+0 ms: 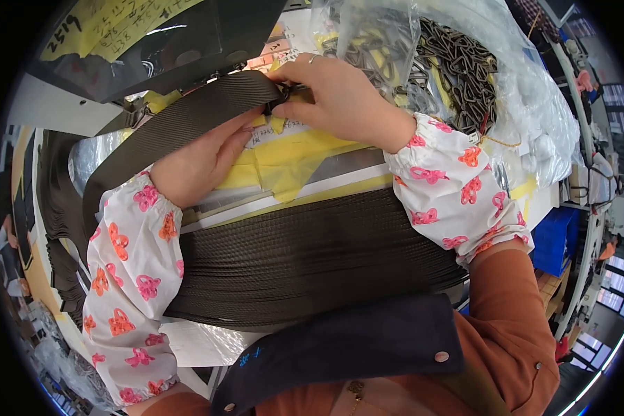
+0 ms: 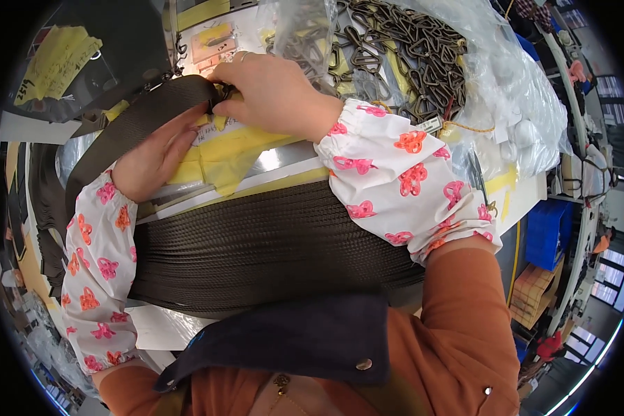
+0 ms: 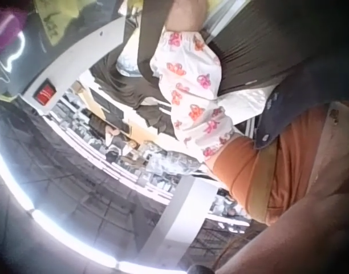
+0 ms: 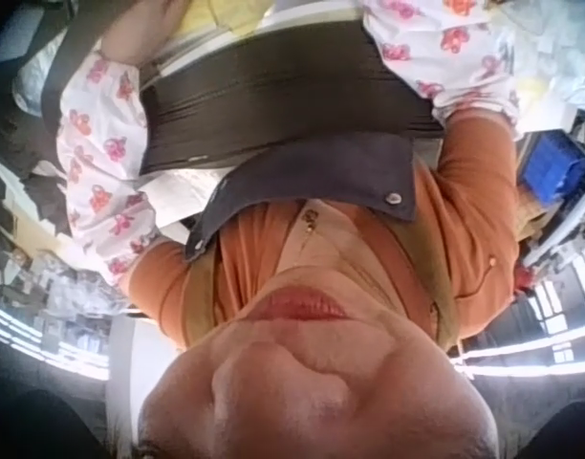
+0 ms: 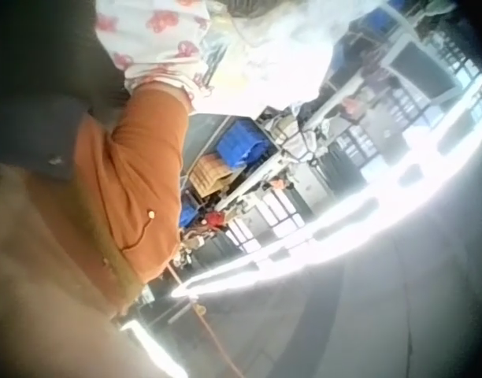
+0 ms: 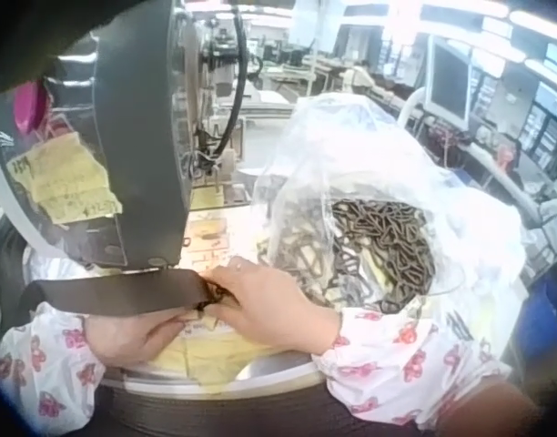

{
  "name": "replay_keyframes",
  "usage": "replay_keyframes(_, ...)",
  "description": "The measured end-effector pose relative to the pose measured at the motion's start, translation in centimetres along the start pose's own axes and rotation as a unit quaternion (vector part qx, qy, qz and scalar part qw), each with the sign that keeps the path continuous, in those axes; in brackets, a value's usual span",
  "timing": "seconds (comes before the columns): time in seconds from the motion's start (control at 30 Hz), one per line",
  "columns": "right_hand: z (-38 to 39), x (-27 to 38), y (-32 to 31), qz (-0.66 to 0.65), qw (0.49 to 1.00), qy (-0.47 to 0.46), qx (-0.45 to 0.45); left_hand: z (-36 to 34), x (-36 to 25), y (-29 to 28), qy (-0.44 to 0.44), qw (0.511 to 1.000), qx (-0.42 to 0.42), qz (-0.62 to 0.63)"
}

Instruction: Attaching metal buckles to straps using a sewing machine.

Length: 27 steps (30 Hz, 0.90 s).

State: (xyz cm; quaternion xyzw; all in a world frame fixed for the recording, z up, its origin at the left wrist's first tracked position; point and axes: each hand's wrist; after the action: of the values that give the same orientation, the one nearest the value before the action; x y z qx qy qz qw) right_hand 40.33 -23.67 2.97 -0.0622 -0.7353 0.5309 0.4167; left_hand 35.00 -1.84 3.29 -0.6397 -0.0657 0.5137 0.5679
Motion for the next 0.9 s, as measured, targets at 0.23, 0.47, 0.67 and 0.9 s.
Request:
replay_keyframes(0.23,0.2,0.0,1.9,0.103,0.973,-0.138,-0.151,0.0,-1.5,0.0,0.0,0.995,-0.017,-0.102)
replay_keyframes(0.47,0.4,1.4,2.9,0.14,0.966,-0.171,-0.133,0.4,-2.4,0.8,-0.074,0.982,-0.036,-0.172)
replay_keyframes(0.67,0.3,1.7,2.3,0.279,0.948,-0.128,-0.09,0.9,-4.7,-0.7,0.099,0.923,-0.13,-0.349)
replay_keyframes(0.9,0.7,2.1,2.4,0.307,0.942,-0.119,-0.066,0.6,-0.6,-1.0,0.136,0.902,-0.149,-0.382)
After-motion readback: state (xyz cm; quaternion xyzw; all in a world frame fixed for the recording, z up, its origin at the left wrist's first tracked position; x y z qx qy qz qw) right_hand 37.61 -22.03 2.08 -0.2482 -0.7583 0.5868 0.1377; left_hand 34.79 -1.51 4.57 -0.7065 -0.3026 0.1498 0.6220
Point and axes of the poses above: each hand's wrist, its own z-axis away from the middle knuckle, its own y-axis out of the palm, x = y × z, and after that the axes turned 13 degrees about x, right-handed
